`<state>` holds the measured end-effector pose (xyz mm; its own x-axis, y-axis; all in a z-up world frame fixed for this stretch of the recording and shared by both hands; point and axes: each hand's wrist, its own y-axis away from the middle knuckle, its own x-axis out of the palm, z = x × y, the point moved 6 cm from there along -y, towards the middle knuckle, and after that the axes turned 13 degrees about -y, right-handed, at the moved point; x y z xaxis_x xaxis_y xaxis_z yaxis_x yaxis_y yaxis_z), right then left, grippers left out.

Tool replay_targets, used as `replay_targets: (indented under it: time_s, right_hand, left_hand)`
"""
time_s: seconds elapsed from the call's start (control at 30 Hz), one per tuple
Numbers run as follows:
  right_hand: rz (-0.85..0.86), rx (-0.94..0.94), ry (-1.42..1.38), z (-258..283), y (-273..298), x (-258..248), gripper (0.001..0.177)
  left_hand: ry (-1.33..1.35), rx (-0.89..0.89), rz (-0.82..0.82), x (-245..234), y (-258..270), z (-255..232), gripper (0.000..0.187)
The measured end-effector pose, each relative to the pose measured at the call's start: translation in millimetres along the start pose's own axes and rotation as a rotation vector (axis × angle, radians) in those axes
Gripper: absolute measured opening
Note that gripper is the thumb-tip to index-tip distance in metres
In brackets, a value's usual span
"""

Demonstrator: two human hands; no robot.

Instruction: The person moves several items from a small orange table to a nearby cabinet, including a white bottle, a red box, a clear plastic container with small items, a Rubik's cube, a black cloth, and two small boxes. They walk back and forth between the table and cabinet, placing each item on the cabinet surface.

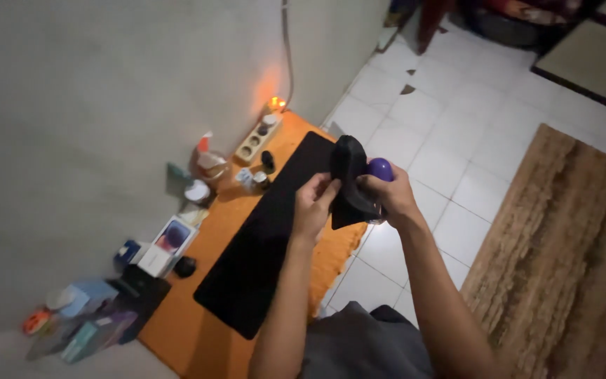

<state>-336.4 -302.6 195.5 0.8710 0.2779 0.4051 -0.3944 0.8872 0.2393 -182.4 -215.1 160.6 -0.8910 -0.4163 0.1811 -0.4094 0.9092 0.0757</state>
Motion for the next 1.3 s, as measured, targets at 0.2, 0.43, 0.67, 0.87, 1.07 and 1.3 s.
replay_targets:
  time_s: [0.2, 0.43, 0.67, 0.87, 1.07, 1.3]
  right_hand:
    - [-0.170, -0.034, 0.012, 26, 25, -102, 0.018]
    - [-0.254, -0.098, -0.114, 70, 76, -210, 0.023]
    - [-0.480, -0.092, -0.179, 124, 155, -325, 0.036]
    - [-0.614, -0.231, -0.450, 131, 183, -424, 0.033]
    - [-0.539, -0.378, -0.686, 141, 168, -487, 0.046]
    - [-0.488, -0.513, -0.498, 204, 113, -520, 0.048]
  left_hand:
    - [0.007, -0.128, 0.286, 118, 23, -31, 0.040]
    - [-0.079, -0.069, 0.360, 237, 36, 20, 0.049]
    - [0.087, -0.185, 0.483, 353, 55, 40, 0.036]
    - [0.230, -0.274, 0.615, 412, 59, 35, 0.033]
    - [0.169, -0.349, 0.730, 457, 33, 48, 0.039]
    - [0.179, -0.338, 0.894, 525, -43, 50, 0.043]
